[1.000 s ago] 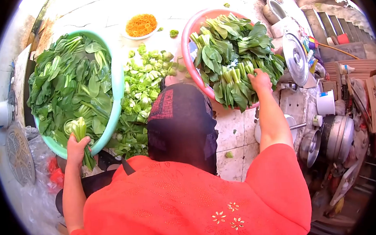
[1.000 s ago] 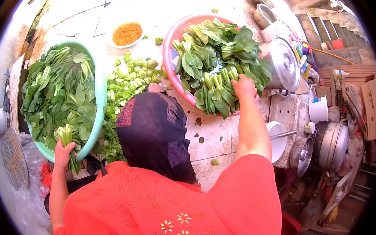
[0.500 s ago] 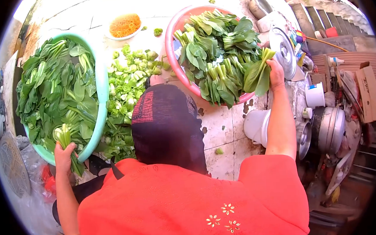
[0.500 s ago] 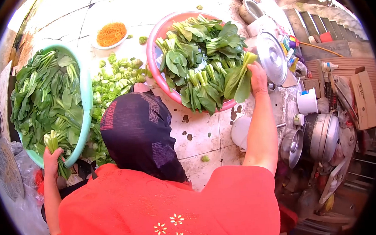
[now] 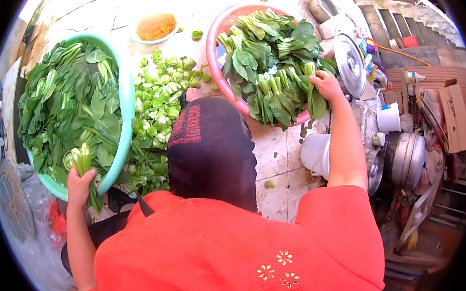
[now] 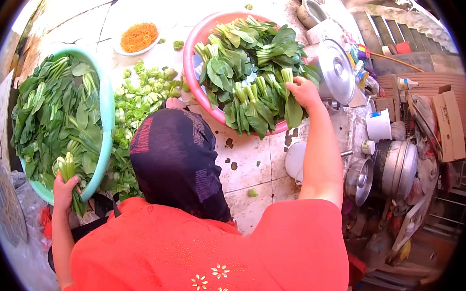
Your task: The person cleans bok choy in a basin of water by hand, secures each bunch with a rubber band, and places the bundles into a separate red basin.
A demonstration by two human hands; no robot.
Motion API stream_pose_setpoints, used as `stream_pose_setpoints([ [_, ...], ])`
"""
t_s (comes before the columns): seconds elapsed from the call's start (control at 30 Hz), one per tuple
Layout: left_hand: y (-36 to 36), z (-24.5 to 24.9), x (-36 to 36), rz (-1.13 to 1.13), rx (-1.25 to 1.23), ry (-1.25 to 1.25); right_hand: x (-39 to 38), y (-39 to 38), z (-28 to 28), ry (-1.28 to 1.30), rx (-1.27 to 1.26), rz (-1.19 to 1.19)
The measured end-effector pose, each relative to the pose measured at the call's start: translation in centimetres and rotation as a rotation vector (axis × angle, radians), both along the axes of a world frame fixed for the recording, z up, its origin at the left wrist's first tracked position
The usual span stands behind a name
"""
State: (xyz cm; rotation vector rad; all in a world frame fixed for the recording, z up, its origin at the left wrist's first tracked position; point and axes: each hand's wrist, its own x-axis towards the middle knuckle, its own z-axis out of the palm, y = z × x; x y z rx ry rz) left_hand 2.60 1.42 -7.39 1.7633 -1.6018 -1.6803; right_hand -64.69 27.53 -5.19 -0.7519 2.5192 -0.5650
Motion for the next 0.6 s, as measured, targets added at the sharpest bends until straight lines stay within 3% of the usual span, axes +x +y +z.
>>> stream_pose_setpoints([
  [0.1,0.0,-0.2,0.5,-0.005,0.003,-0.006,0.3,-1.4,-1.4,0.331,0.308,0.132],
  [0.17,0.0,-0.7,0.9,-0.011,0.003,-0.022,1.2,-3.3,-1.7,0.376,0.288,0.121],
  [0.3,-0.1,-1.0,0.7,-0.045,0.009,-0.064,5.3,-8.4,-1.2,0.182,0.142,0.209],
  [0.43,0.2,-0.2,-0.1,-0.046,0.023,-0.072,9.0,-11.0,0.1,0.185,0.664,0.177],
  [0.57,0.1,0.0,-0.4,-0.069,0.024,-0.078,9.1,-6.8,-3.8,0.238,0.684,0.147],
  [0.6,0.0,-0.1,-0.5,-0.088,0.032,-0.087,9.1,-5.8,-4.1,0.210,0.572,0.138],
])
